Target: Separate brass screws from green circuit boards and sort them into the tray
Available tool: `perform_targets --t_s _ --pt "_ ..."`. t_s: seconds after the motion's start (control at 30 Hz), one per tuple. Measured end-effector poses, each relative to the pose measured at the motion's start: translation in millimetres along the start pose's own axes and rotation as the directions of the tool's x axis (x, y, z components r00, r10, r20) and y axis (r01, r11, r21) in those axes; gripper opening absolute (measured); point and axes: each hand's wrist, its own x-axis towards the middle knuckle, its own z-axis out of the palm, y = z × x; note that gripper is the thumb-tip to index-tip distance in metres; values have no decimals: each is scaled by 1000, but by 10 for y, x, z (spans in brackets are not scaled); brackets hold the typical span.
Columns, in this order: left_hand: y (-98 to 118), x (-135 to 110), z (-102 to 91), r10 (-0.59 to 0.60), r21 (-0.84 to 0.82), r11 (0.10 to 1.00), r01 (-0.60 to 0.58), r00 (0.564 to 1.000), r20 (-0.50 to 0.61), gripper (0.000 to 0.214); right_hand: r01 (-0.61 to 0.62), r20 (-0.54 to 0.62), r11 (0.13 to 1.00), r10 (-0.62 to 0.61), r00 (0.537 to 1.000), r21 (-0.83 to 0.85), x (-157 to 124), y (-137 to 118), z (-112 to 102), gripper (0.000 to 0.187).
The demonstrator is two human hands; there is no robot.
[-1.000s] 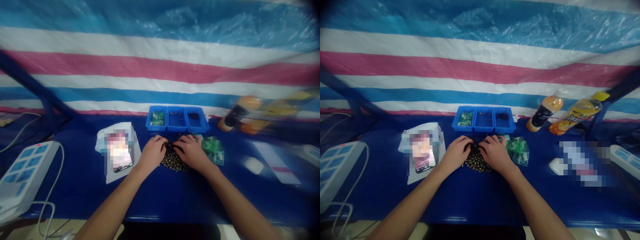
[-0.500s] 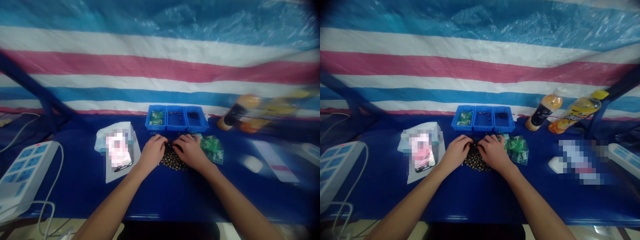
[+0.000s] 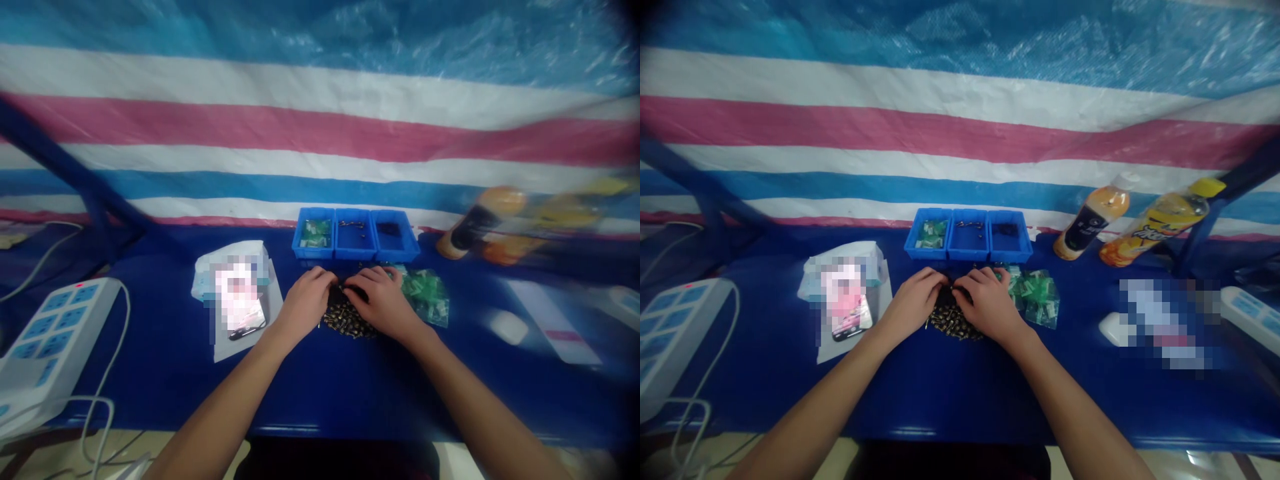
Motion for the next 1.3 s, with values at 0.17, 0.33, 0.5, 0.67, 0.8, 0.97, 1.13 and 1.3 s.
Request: perform_targets --t_s 0.17,0.33,0.5,0.67,0.8,0.97,1.13,1.3 --pt "4 4 11 -16 30 999 16 1000 -15 24 -2 -8 1000 2 1000 16 -1 1 -4 13" --pt "0 9 2 -43 115 992 47 999 -32 20 -6 -14 1000 6 1000 26 1 -6 -19 13" --pt "8 29 -2 -46 145 988 52 998 -42 14 -6 -12 1000 7 1000 27 -1 -10 -30 13" --pt "14 39 -3 -42 150 988 48 998 -47 11 -5 -14 1000 6 1000 11 0 -5 -38 13" --pt "-9 38 19 -44 147 988 52 997 -60 12 -3 -16 1000 4 1000 7 1 -6 -45 14" --pt "-35 37 36 -33 147 988 39 998 -45 16 -5 -12 1000 6 1000 16 -3 -11 -48 14" --pt "1 39 13 -33 150 988 41 998 -52 19 -6 -19 1000 6 1000 21 -8 -2 -42 13" --pt "-4 37 21 -35 154 987 42 998 -51 16 -2 -20 1000 2 1000 20 -5 2 -40 14"
